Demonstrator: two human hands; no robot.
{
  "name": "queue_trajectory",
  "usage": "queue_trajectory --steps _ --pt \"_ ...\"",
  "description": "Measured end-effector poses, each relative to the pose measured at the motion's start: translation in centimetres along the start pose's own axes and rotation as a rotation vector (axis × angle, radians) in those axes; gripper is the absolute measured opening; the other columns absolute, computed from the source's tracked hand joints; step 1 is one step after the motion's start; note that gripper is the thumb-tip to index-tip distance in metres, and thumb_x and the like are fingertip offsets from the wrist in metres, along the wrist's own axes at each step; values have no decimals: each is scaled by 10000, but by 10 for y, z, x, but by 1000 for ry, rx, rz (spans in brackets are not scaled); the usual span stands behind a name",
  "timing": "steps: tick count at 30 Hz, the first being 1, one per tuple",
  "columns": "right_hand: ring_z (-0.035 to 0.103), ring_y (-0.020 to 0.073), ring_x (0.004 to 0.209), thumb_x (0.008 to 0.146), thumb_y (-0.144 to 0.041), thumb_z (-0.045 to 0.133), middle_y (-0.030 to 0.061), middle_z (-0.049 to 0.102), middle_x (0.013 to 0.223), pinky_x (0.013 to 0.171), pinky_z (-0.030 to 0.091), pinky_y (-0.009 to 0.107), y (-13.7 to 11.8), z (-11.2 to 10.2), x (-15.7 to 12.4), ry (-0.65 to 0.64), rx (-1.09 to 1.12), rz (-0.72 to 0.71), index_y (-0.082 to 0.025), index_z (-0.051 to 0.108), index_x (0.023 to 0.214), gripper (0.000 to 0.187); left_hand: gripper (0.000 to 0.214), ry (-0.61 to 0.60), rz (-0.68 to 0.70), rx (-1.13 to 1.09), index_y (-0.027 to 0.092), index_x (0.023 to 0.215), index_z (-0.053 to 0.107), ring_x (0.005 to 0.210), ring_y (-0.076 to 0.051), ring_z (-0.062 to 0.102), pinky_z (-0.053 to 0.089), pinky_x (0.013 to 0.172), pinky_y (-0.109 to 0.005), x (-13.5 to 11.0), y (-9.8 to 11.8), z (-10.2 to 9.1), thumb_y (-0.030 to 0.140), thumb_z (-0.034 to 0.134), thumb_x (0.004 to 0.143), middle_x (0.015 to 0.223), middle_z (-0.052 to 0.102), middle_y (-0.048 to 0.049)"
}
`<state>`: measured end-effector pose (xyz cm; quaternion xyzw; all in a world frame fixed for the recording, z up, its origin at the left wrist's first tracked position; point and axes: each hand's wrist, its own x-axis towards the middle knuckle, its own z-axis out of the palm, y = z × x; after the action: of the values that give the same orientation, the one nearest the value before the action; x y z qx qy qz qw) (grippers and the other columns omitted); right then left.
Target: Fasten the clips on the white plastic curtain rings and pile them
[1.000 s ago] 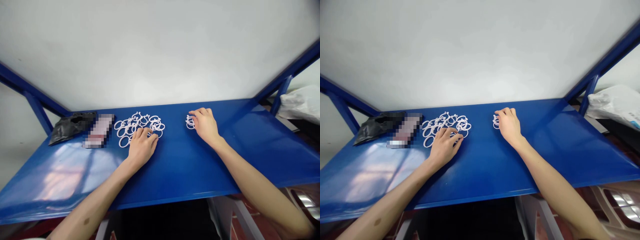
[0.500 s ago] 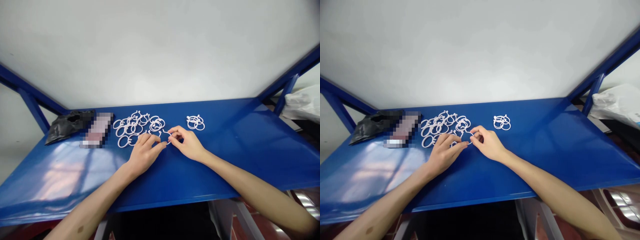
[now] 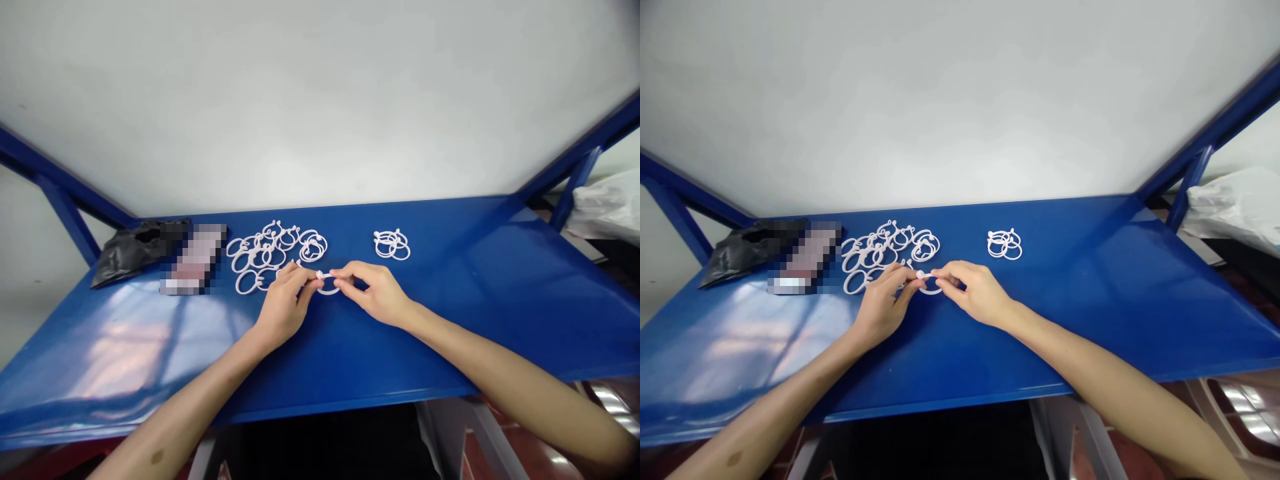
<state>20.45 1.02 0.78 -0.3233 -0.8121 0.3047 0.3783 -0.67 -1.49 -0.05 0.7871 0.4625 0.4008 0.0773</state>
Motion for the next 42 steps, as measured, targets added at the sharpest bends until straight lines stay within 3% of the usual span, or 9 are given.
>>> queue_trajectory --steps 9,15,20,25,30,34,39,42 --pt "650 169 817 1027 -214 516 61 718 892 747 550 306 4 3 -3 -80 -150 -278 -167 677 1046 169 189 -5 111 46 199 829 570 735 -157 526 461 677 -265 -7 -7 4 117 507 987 730 625 5" --pt "644 174 804 1044 -227 475 62 721 883 751 557 318 3 7 -3 -63 -257 -319 -176 677 1039 209 229 -10 164 91 196 812 580 718 -167 508 459 662 -288 -5 -10 4 171 477 1015 710 608 -9" --pt "665 190 889 1032 -238 493 79 714 970 803 550 331 10 2 7 39 -378 -171 -175 672 1025 190 133 -96 106 187 193 969 629 814 -206 545 485 741 -336 6 -14 4 282 540 1009 840 695 -32" --pt "654 207 865 989 -264 558 72 679 970 722 518 328 35 -33 18 294 -652 148 -192 690 983 150 169 -46 76 344 188 1080 641 903 -242 579 490 854 -393 10 -21 1 301 541 1003 957 732 -56" --pt "610 260 964 949 -274 598 73 690 952 733 501 357 57 -60 21 338 -756 316 -202 674 1066 156 297 -105 38 537 141 1183 635 1009 -310 587 470 894 -452 23 -30 -4 318 463 1018 1064 712 -121" --pt "565 297 1034 952 -319 583 105 674 1041 735 509 386 61 -60 20 363 -794 343 -202 688 1012 169 351 -115 9 606 122 1215 640 1062 -339 580 462 911 -478 45 -46 -1 319 435 1009 1120 689 -162" --pt "547 320 1037 960 -332 580 122 663 1030 780 536 455 56 -56 19 397 -751 255 -194 695 1014 187 226 -102 -5 483 196 882 699 896 -300 592 471 826 -455 63 -69 9 306 516 954 883 698 -108" --pt "547 314 1021 976 -317 559 129 663 1022 830 537 490 48 -51 19 382 -712 157 -200 695 1021 185 172 -59 -7 413 208 808 653 837 -270 580 468 815 -442 65 -69 9 257 538 927 837 693 -82"
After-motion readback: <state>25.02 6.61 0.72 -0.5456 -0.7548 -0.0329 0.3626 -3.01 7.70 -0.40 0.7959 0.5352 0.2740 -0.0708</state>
